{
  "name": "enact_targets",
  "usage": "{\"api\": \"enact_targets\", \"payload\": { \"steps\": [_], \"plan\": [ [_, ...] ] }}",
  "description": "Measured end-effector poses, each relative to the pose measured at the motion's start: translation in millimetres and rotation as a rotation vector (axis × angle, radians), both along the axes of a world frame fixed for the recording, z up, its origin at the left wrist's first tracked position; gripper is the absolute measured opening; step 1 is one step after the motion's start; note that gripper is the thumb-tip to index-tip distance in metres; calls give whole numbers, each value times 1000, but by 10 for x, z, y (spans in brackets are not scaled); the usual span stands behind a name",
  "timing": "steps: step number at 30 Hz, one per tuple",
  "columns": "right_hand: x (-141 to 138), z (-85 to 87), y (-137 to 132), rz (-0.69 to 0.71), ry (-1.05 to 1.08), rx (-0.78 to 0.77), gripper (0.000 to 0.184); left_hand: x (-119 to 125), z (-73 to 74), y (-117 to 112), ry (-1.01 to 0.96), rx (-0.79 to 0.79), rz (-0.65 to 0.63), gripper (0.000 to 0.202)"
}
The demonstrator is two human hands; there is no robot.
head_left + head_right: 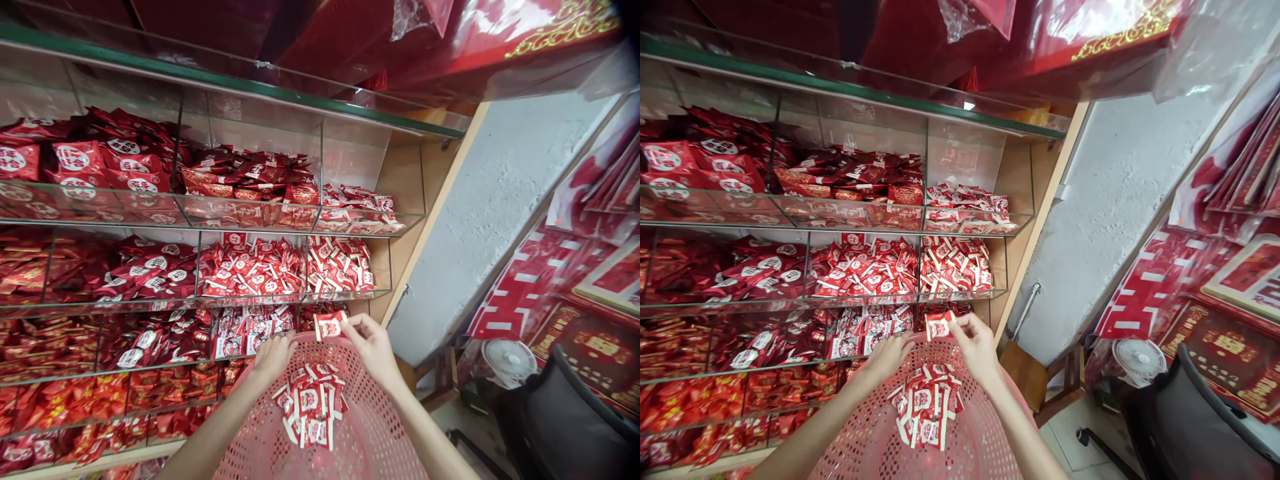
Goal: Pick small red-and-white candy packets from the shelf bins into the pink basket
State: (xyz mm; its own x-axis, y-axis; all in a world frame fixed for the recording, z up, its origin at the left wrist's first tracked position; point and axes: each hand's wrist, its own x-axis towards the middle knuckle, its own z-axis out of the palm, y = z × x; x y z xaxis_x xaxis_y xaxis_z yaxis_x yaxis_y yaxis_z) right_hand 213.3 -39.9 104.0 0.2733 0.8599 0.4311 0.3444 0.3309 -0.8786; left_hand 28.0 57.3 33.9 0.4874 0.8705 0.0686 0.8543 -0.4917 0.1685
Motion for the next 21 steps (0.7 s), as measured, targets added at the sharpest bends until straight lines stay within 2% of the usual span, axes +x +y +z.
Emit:
{"api": "enact_targets", "payload": {
  "steps": [5, 8, 12, 15, 17, 21],
  "plan": [
    [-155, -618, 138, 105, 123, -313, 27, -4, 1, 18, -15, -18, -2, 43],
    [-306, -835, 242, 146, 101, -467, 21, -7, 30, 42, -44, -51, -33, 46],
    [-511, -946, 382, 119, 2, -634, 11, -1, 53, 51, -59, -67, -34, 53],
    [-624, -984, 466, 97, -91, -683, 6, 5, 46, 42, -57, -65, -22, 56],
    [-670, -997, 491, 73, -263, -666, 13, 7, 42, 35, -50, -68, -10, 57],
    [-730, -964, 452, -36, -671, -511, 35, 9, 54, 23, -41, -66, -2, 56]
  ]
}}
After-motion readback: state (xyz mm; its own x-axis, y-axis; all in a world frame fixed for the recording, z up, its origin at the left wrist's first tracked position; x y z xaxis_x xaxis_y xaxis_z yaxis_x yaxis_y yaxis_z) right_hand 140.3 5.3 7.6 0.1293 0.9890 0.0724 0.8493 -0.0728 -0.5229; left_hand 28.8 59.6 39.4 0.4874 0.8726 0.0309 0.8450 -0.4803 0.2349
